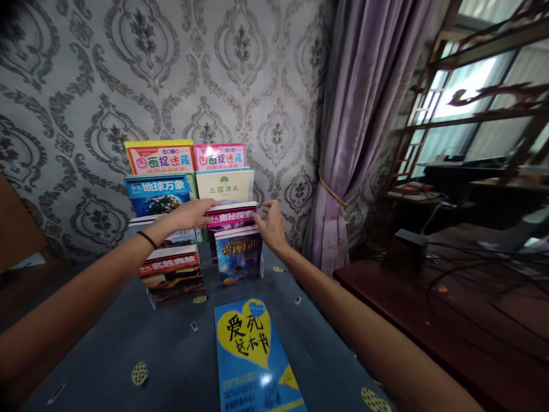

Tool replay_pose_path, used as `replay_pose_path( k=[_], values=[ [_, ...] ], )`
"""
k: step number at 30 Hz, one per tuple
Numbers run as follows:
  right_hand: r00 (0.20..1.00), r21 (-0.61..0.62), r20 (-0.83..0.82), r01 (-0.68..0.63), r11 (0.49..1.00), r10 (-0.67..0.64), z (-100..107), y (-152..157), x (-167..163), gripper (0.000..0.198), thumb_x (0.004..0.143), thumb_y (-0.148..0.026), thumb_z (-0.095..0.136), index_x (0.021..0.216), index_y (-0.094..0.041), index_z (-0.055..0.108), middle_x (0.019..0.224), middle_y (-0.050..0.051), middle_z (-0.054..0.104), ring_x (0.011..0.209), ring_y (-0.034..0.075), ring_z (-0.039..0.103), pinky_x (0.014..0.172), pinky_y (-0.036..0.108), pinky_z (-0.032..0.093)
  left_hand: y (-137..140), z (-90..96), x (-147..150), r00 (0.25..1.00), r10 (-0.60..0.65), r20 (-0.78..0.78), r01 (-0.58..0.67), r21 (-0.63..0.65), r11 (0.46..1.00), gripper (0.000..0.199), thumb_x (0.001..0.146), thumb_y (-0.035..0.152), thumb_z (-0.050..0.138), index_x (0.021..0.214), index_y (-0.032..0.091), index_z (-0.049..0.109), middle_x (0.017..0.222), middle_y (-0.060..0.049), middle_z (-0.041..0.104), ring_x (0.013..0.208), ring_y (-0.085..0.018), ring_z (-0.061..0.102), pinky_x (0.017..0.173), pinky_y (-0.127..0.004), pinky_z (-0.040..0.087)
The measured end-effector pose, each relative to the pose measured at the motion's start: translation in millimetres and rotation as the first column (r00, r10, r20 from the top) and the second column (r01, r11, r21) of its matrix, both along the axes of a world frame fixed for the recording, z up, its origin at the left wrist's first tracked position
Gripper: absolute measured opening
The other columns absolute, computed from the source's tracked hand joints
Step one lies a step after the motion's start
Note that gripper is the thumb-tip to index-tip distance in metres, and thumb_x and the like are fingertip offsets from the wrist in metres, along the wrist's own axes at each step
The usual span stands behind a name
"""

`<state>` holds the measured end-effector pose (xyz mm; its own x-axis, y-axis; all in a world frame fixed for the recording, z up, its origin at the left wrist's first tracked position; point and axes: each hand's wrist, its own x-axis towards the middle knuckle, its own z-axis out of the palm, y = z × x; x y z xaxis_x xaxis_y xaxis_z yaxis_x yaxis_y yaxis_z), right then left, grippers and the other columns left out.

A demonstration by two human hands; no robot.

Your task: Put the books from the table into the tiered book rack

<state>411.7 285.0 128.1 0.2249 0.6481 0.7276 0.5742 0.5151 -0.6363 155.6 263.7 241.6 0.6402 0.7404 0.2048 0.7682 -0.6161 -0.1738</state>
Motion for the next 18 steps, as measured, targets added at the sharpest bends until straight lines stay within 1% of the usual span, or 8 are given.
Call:
replay_pose_path(
  k=[2, 4, 8, 11, 14, 16, 18],
  values=[
    [1.0, 0.026, 0.009, 0.006, 1.0, -0.006, -1.7, -3.6, -0.4, 0.034, 0.079, -0.04, 0.066, 0.105, -0.02, 0.059, 0.107, 0.011, 0.065, 0.101, 0.028, 0.066, 0.085, 0.045, 0.055, -1.4, -0.2, 0.1, 1.0, 0.001, -0.001, -0.001, -0.001, 1.0, 0.054, 0.09, 0.023, 0.053, 0.143, 0.02, 0.045, 0.142, -0.012, 0.059, 0.127, -0.024, 0.057, 0.099, -0.031, 0.045],
    [0.999, 0.031, 0.042, -0.017, 0.999, 0.016, -0.8, -5.3, -0.1, 0.025, 0.078, -0.038, 0.065, 0.097, -0.021, 0.063, 0.102, 0.01, 0.067, 0.098, 0.027, 0.066, 0.083, 0.043, 0.055, -3.3, 0.4, 0.5, 1.0, 0.005, -0.006, -0.005, -0.011, 1.0, 0.054, 0.09, 0.022, 0.052, 0.143, 0.019, 0.045, 0.142, -0.013, 0.058, 0.127, -0.025, 0.057, 0.1, -0.032, 0.045],
    [0.996, -0.011, 0.028, -0.085, 0.996, 0.085, 3.9, -2.1, -1.6, 0.025, 0.076, -0.039, 0.066, 0.093, -0.021, 0.066, 0.101, 0.01, 0.069, 0.096, 0.027, 0.067, 0.081, 0.042, 0.055, -5.5, 1.8, 0.9, 1.0, 0.008, -0.015, -0.008, -0.023, 1.0, 0.055, 0.089, 0.022, 0.053, 0.144, 0.018, 0.045, 0.142, -0.015, 0.058, 0.127, -0.028, 0.056, 0.1, -0.036, 0.046],
    [0.987, -0.056, 0.005, -0.163, 0.985, 0.164, 7.3, 1.9, -2.9, 0.023, 0.073, -0.041, 0.068, 0.084, -0.022, 0.063, 0.089, 0.006, 0.07, 0.087, 0.025, 0.067, 0.08, 0.04, 0.053, -6.0, 1.6, 0.8, 1.0, 0.013, -0.018, -0.014, -0.019, 1.0, 0.057, 0.091, 0.022, 0.052, 0.146, 0.018, 0.041, 0.144, -0.014, 0.057, 0.129, -0.027, 0.056, 0.1, -0.034, 0.046],
    [0.961, -0.101, -0.034, -0.275, 0.956, 0.273, 11.5, 4.4, -1.7, 0.024, 0.072, -0.043, 0.069, 0.075, -0.022, 0.058, 0.073, 0.001, 0.066, 0.073, 0.02, 0.063, 0.073, 0.035, 0.051, -7.7, 1.5, 2.1, 0.999, 0.028, -0.017, -0.028, -0.017, 0.999, 0.056, 0.091, 0.023, 0.051, 0.146, 0.018, 0.041, 0.145, -0.013, 0.056, 0.13, -0.025, 0.055, 0.1, -0.031, 0.045],
    [0.938, -0.099, -0.082, -0.344, 0.934, 0.337, 14.4, 4.9, 0.2, 0.025, 0.071, -0.043, 0.069, 0.073, -0.023, 0.056, 0.069, -0.001, 0.064, 0.068, 0.018, 0.06, 0.068, 0.032, 0.049, -9.6, 1.9, 3.8, 0.999, 0.038, -0.017, -0.039, -0.012, 0.999, 0.055, 0.091, 0.022, 0.051, 0.145, 0.019, 0.043, 0.143, -0.012, 0.057, 0.128, -0.024, 0.056, 0.098, -0.031, 0.047],
    [0.917, -0.08, -0.124, -0.391, 0.917, 0.38, 16.8, 4.2, 1.9, 0.026, 0.068, -0.042, 0.071, 0.073, -0.023, 0.054, 0.07, -0.001, 0.064, 0.067, 0.017, 0.06, 0.066, 0.031, 0.048, -11.3, 2.5, 5.5, 0.999, 0.049, -0.022, -0.049, -0.002, 0.999, 0.054, 0.09, 0.02, 0.052, 0.144, 0.02, 0.045, 0.14, -0.012, 0.06, 0.125, -0.024, 0.059, 0.096, -0.031, 0.048]
  ],
)
